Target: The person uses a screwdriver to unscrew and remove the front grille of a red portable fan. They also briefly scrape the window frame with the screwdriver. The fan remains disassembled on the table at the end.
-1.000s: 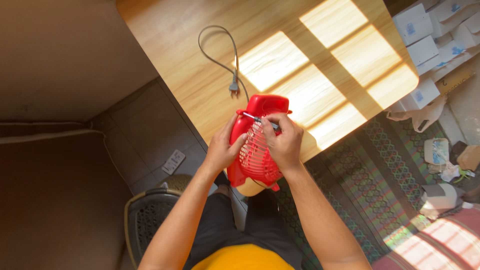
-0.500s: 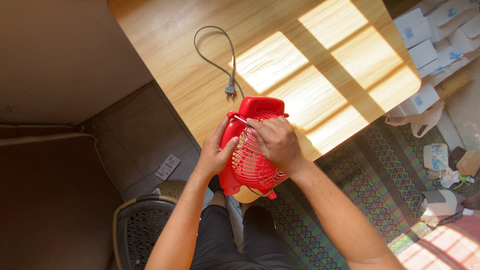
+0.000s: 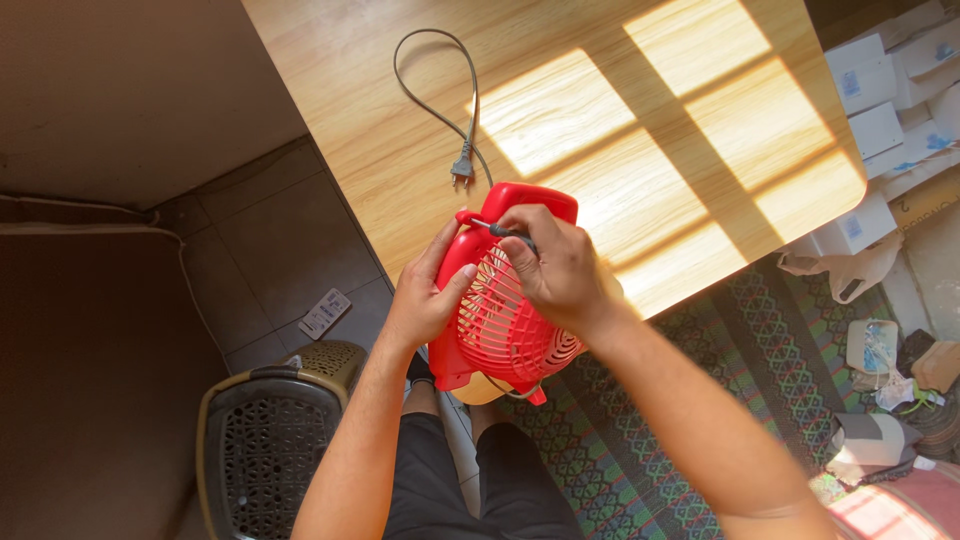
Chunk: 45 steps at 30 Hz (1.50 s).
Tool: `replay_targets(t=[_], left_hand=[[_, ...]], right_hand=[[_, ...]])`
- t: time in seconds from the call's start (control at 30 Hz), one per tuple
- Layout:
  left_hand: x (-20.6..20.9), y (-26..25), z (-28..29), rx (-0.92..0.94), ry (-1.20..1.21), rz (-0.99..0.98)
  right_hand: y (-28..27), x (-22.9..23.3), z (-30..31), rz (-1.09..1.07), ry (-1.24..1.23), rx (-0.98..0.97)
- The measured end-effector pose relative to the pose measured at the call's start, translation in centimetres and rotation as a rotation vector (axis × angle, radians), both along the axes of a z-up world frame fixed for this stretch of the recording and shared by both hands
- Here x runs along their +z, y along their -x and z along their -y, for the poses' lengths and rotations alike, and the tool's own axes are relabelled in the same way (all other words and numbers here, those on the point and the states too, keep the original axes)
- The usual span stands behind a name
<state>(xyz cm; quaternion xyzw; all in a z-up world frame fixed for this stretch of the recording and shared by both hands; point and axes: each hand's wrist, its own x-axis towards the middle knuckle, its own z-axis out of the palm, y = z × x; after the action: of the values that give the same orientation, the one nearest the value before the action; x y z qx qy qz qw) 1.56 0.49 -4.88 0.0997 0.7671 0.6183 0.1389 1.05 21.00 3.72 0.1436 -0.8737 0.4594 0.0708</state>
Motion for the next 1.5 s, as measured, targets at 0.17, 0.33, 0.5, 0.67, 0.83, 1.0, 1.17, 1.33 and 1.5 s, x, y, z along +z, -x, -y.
replay_targets(t=[0.17,0.33,0.5,0.67,0.83,1.0,1.17,1.33,1.5], left_hand=[[-0.3,0.1,0.5,0.003,-0.025,0.093],[-1.7,0.5,1.3,-0.011,-0.046,0.096],[-3.0,0.8,2.1,-0.058,-0.103,0.082],[-4.0,1.4,2.6,-0.094,-0.110,0.153],[-4.9,1.8,2.8,-0.113,-0.139,0.137],[-5.2,2.2,2.5,-0.124,-0.174,0.174],[-4.8,2.2,2.1,-0.115,-0.120,0.173],[-4.9,2.0,1.7,-0.070,-0.134,0.186],[-5.8,2.6,2.1,-0.092,-0.202,0.223]], right_hand=[[-0.9,-0.4,2.2,0.177,0.196,-0.293],[0.2,0.2,2.3,-0.055,0.002,-0.207],[0.5,0.0,2.1,-0.127,-0.112,-0.073],[1.2,-0.5,1.4,-0.104,-0.165,-0.011],[2.8,0.0,0.7,-0.219,-0.278,0.122],[4.3,1.0,0.0,-0.330,-0.484,0.352],[5.8,1.5,-0.6,-0.280,-0.601,0.450],[3.3,0.4,1.3,-0.181,-0.303,0.084],[2.5,-1.6,3.2,0.338,0.142,-0.430]])
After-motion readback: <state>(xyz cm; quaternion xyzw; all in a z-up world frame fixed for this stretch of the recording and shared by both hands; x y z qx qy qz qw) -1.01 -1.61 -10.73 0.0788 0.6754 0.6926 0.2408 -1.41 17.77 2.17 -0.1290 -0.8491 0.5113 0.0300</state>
